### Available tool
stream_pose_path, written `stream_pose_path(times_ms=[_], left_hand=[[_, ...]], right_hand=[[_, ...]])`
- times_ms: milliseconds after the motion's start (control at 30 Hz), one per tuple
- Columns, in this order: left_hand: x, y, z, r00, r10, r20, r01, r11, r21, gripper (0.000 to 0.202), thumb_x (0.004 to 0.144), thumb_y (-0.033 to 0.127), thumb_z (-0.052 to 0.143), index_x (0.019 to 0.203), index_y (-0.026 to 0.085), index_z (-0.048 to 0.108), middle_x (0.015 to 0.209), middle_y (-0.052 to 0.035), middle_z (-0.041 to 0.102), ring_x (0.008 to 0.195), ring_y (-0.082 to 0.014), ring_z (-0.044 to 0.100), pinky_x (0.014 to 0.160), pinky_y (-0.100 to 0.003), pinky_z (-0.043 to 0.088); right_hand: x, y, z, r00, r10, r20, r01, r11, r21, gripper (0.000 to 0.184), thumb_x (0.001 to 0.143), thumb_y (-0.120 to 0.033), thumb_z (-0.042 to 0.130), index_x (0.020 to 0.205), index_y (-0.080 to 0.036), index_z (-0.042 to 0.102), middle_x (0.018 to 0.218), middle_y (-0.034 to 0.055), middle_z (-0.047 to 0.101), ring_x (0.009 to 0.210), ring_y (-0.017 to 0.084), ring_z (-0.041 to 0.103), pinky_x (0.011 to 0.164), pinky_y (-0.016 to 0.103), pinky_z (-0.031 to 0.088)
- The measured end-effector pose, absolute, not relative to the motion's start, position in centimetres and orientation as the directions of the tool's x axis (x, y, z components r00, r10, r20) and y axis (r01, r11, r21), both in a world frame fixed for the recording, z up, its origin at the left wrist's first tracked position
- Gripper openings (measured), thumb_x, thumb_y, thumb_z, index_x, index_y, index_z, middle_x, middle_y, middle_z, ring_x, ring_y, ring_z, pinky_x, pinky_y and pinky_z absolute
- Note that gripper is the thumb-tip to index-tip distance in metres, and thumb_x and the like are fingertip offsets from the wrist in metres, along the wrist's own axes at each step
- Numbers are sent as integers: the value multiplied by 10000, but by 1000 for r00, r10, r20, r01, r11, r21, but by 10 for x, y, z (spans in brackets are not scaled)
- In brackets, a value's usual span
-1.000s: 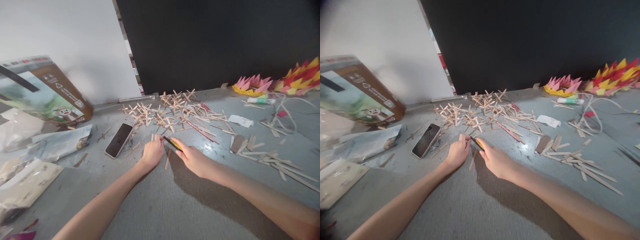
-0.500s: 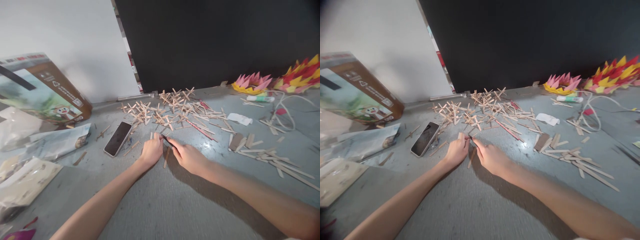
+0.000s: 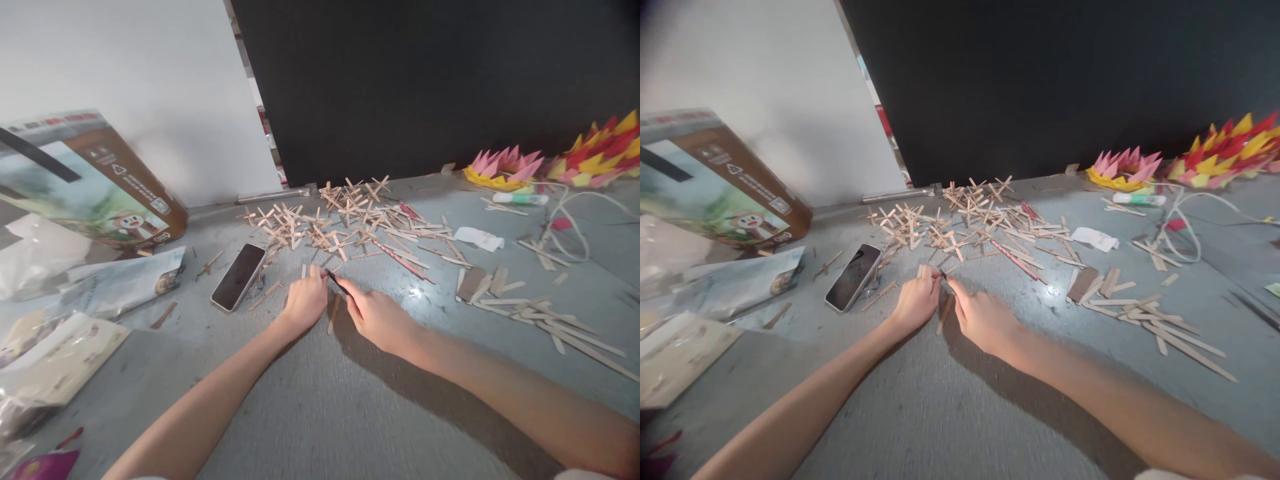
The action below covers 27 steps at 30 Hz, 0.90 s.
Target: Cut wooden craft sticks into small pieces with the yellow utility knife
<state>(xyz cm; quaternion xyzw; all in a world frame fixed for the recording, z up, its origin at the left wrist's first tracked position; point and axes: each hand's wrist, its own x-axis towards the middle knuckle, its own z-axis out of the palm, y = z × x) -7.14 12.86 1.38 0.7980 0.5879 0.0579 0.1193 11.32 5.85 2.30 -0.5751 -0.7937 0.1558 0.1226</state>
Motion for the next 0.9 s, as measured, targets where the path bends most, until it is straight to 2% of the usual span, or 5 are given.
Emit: stream_pose_path(times_ms=[300,467,633,800,900], left_hand=[[-68,127,19,313,945,-98,937,-290,195,298,1103,239,292,1281,133,506,972,-149,756,926,-326,794,798,-388,554],[-68,126,18,314,946,-83,933,-291,213,272,1104,241,314,1265,140,509,989,-148,766,938,-319,796,801,-373,544],[-68,126,17,315,944,-94,931,-289,222,258,1099,229,326,1256,136,508,993,-143,767,917,-317,794,786,-366,531],[-73,129,8,280,960,-17,902,-257,347,214,1094,255,344,1195,166,511,945,-117,754,869,-296,774,763,-356,502],[-79,132,0,251,963,96,790,-262,554,134,1081,264,381,1126,198,489,872,-66,705,770,-236,717,709,-312,451]], right_hand=[[113,62,27,-332,943,-4,883,310,-354,549,1097,-275,329,1636,-217,417,860,112,794,734,260,748,607,319,370],[115,55,23,-346,938,-9,881,322,-348,574,1096,-259,316,1665,-194,360,817,100,790,712,269,755,612,331,376],[113,59,20,-331,944,-1,887,311,-342,553,1096,-266,326,1639,-199,408,863,116,809,736,281,770,618,335,398],[114,49,16,-306,951,38,881,298,-366,574,1112,-292,317,1679,-228,370,856,99,803,706,262,764,621,318,464],[119,44,15,-261,956,132,858,292,-423,594,1129,-334,284,1714,-233,304,1040,134,813,760,252,779,687,335,548]])
